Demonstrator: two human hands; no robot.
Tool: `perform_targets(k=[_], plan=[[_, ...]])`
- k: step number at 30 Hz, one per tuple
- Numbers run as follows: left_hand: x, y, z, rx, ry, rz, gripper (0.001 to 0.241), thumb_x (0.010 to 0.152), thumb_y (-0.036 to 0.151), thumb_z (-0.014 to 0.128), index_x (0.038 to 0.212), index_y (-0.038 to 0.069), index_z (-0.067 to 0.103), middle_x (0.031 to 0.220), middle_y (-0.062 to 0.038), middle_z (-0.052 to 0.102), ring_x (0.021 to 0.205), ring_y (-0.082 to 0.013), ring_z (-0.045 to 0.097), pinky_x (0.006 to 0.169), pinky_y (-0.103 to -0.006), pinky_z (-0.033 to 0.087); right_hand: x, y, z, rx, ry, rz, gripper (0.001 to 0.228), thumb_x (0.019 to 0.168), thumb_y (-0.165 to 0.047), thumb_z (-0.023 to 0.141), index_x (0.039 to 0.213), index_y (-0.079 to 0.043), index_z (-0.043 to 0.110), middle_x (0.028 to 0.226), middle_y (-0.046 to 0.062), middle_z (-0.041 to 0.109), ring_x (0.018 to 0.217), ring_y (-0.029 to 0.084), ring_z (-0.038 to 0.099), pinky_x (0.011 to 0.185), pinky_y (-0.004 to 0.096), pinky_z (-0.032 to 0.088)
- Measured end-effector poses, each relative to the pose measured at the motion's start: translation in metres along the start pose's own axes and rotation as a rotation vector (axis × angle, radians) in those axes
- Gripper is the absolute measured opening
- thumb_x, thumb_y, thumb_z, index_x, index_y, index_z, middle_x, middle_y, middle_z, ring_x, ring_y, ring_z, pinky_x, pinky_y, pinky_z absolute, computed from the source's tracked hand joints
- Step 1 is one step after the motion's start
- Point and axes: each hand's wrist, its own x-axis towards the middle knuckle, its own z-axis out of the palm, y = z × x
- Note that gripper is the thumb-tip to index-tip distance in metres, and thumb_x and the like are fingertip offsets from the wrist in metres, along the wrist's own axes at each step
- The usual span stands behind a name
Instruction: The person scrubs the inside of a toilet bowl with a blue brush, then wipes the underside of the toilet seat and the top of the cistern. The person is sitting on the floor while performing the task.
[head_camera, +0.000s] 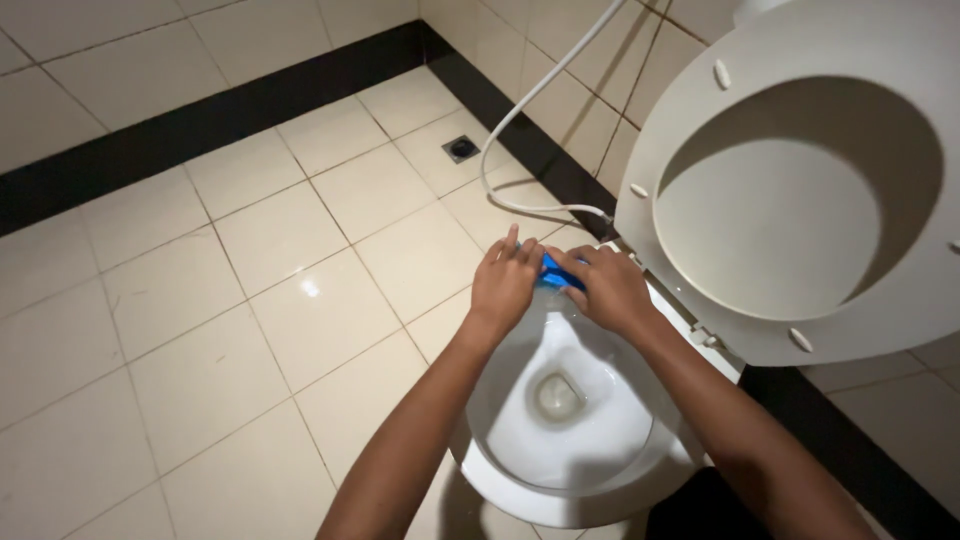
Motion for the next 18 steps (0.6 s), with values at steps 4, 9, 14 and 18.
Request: perform_targets(k=[4, 9, 14, 18], plan=[[-0.006, 0.002, 0.019, -0.032, 0.032, 0.001, 0.033, 0.095, 0.016, 0.061, 0.123, 0.000, 0.068, 0.132, -0.015, 0.068, 0.135, -0.0357, 0.056, 0.110, -0.0430, 0.043, -0.003, 0.014, 0.015, 0.183, 0.015, -0.005, 0.066, 0.078, -0.026, 0.082, 0.141, -0.025, 0.060, 0.123, 0.008, 0.067, 0.107, 0.033, 0.065, 0.085, 0.045, 0.054], [-0.011, 0.005, 0.030, -0.082, 0.085, -0.051, 0.037, 0.095, 0.011, 0.058, 0.129, -0.003, 0.064, 0.135, -0.019, 0.067, 0.132, -0.0368, 0.058, 0.109, -0.0425, 0.044, 0.002, 0.012, 0.007, 0.113, -0.084, 0.049, 0.069, 0.078, -0.028, 0.082, 0.143, -0.028, 0.059, 0.116, 0.006, 0.069, 0.108, 0.031, 0.065, 0.089, 0.046, 0.053], [-0.009, 0.010, 0.028, -0.087, 0.082, -0.087, 0.037, 0.098, 0.013, 0.057, 0.130, -0.003, 0.064, 0.135, -0.019, 0.067, 0.132, -0.0369, 0.059, 0.109, -0.0436, 0.044, 0.005, 0.017, 0.011, 0.115, -0.071, 0.058, 0.070, 0.077, -0.025, 0.083, 0.142, -0.028, 0.059, 0.116, 0.006, 0.068, 0.106, 0.032, 0.064, 0.089, 0.046, 0.053], [-0.007, 0.015, 0.023, -0.109, 0.100, -0.115, 0.035, 0.099, 0.016, 0.057, 0.127, -0.002, 0.065, 0.134, -0.020, 0.067, 0.131, -0.0378, 0.058, 0.107, -0.0444, 0.044, 0.002, 0.021, 0.015, 0.184, -0.038, 0.035, 0.068, 0.079, -0.023, 0.081, 0.142, -0.027, 0.059, 0.117, 0.007, 0.067, 0.106, 0.033, 0.063, 0.088, 0.045, 0.053]])
